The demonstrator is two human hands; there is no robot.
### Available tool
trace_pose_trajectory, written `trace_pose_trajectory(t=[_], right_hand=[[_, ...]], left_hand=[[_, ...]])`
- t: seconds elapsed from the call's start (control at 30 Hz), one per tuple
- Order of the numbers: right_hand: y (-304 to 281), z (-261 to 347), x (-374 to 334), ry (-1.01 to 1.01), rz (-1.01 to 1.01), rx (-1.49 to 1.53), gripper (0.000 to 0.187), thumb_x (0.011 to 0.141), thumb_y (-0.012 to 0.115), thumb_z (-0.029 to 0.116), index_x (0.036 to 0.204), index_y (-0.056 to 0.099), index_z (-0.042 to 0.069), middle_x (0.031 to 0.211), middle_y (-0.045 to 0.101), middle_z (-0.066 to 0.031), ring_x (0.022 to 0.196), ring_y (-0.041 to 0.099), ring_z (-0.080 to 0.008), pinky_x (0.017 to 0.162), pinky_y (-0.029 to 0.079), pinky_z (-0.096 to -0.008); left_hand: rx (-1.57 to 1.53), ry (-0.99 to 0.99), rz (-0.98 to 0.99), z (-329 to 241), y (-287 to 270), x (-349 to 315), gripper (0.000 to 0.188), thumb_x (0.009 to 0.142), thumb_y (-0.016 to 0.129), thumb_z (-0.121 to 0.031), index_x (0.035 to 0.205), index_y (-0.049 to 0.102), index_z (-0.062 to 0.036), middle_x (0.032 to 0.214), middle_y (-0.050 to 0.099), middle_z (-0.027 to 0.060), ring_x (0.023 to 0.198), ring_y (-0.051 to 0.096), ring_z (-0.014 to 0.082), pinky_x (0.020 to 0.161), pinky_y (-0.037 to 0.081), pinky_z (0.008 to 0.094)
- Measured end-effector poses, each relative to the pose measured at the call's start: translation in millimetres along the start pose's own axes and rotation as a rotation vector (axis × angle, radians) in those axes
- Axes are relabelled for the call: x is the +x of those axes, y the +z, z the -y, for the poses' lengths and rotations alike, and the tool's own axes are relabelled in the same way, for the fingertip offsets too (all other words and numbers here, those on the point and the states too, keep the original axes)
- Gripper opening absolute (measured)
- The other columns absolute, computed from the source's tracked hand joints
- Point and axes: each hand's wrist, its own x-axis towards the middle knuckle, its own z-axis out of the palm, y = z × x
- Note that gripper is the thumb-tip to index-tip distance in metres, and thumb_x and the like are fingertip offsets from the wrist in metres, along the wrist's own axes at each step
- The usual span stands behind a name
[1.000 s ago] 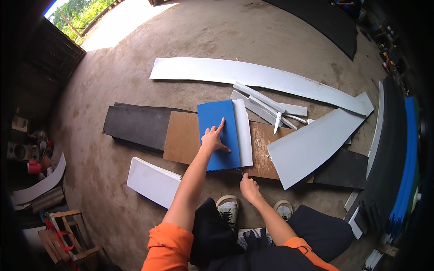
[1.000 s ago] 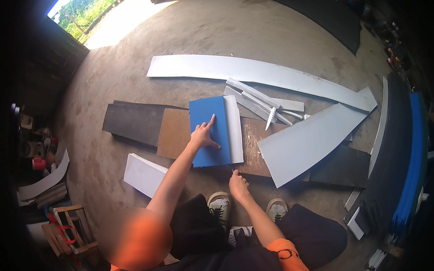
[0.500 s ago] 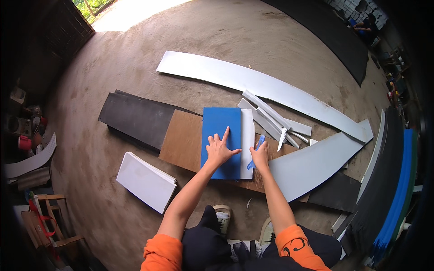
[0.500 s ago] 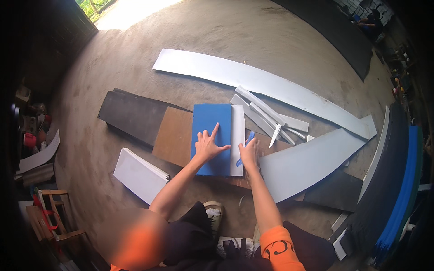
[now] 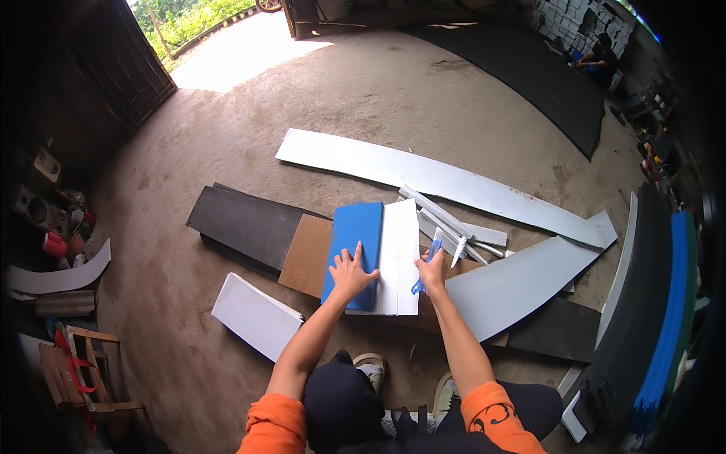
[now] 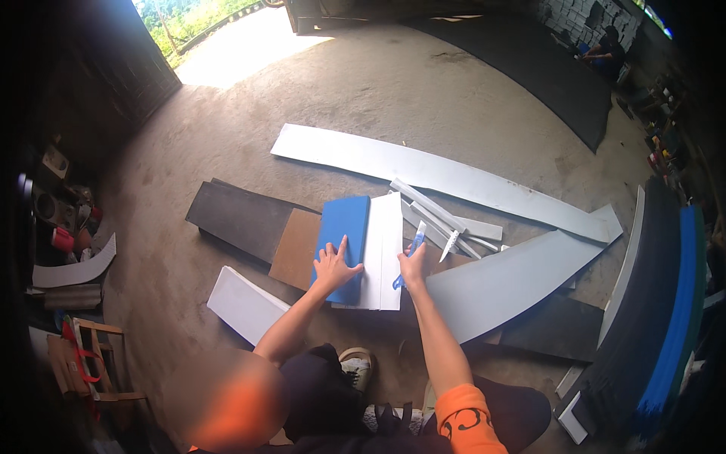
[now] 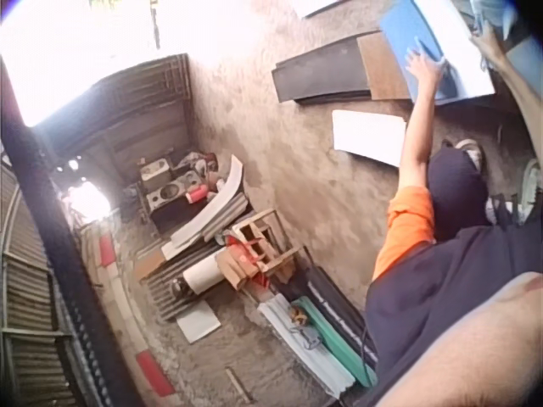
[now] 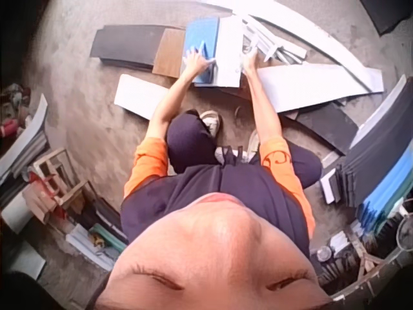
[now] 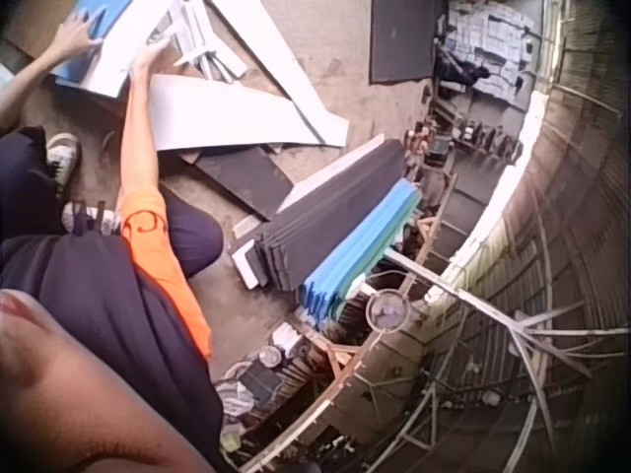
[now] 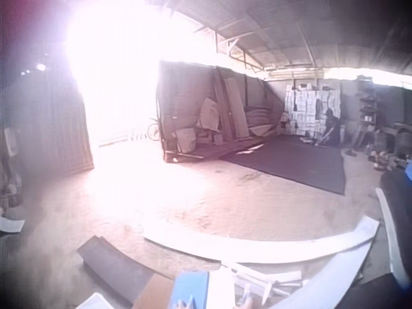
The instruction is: The person sits on the floor and uses a utility knife to cut white sheets of material, using a blue sheet as a template for sizing. They repeatedly align the blue template, score the white sheet, and break off the cut pieces.
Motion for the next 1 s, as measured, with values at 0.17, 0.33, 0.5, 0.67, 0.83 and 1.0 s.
trace_pose_trajectory(t=[0.17,0.33,0.5,0.67,0.83,1.0], right_hand=[[-69,49,-2,-0.208,-0.153,-0.019,0.030,0.066,0.065,0.005,0.087,0.043,0.001,0.076,0.060,-0.0112,0.071,0.062,-0.0238,0.066,0.049,-0.0342],[-155,95,-30,-0.423,-0.101,0.174,0.024,0.070,0.063,0.002,0.087,0.046,0.003,0.076,0.060,-0.0070,0.069,0.060,-0.0164,0.067,0.048,-0.0298],[-208,117,-60,-0.492,0.024,0.480,0.031,0.076,0.063,0.005,0.097,0.041,0.003,0.088,0.057,-0.0078,0.080,0.055,-0.0127,0.076,0.044,-0.0257],[-245,126,-87,-0.122,0.066,0.787,0.029,0.080,0.057,0.011,0.098,0.036,0.007,0.093,0.051,-0.0127,0.083,0.057,-0.0231,0.074,0.048,-0.0359],[-256,106,-85,0.287,0.386,1.287,0.015,0.077,0.046,-0.001,0.090,0.042,-0.009,0.093,0.048,-0.0200,0.088,0.054,-0.0316,0.085,0.048,-0.0454],[-244,105,-104,0.170,0.480,1.013,0.014,0.082,0.044,-0.004,0.094,0.041,-0.009,0.092,0.049,-0.0181,0.084,0.055,-0.0260,0.080,0.049,-0.0371]], left_hand=[[0.007,-0.084,-0.137,11,-33,-1,0.094,0.067,0.064,-0.050,0.136,0.018,-0.0058,0.124,0.032,0.0184,0.113,0.034,0.0340,0.086,0.031,0.0539],[-0.200,0.420,-0.498,-52,-140,-9,0.084,0.075,0.057,-0.053,0.135,0.022,-0.0045,0.131,0.029,0.0160,0.125,0.024,0.0303,0.098,0.018,0.0571],[-0.443,0.801,-0.262,-121,-243,-64,0.061,0.081,0.057,-0.038,0.128,0.033,-0.0073,0.111,0.053,0.0153,0.105,0.051,0.0328,0.091,0.037,0.0426],[-0.252,0.779,-0.416,-129,-231,-114,0.032,0.080,0.057,-0.021,0.108,0.046,-0.0082,0.102,0.054,0.0126,0.096,0.054,0.0306,0.079,0.044,0.0383],[-0.020,0.732,-0.489,-122,-194,-133,0.027,0.080,0.057,-0.020,0.104,0.047,-0.0110,0.096,0.053,0.0086,0.095,0.054,0.0254,0.076,0.047,0.0361],[0.115,0.722,-0.444,-112,-164,-125,0.026,0.079,0.058,-0.020,0.102,0.048,-0.0160,0.094,0.053,0.0063,0.091,0.056,0.0233,0.072,0.046,0.0381]])
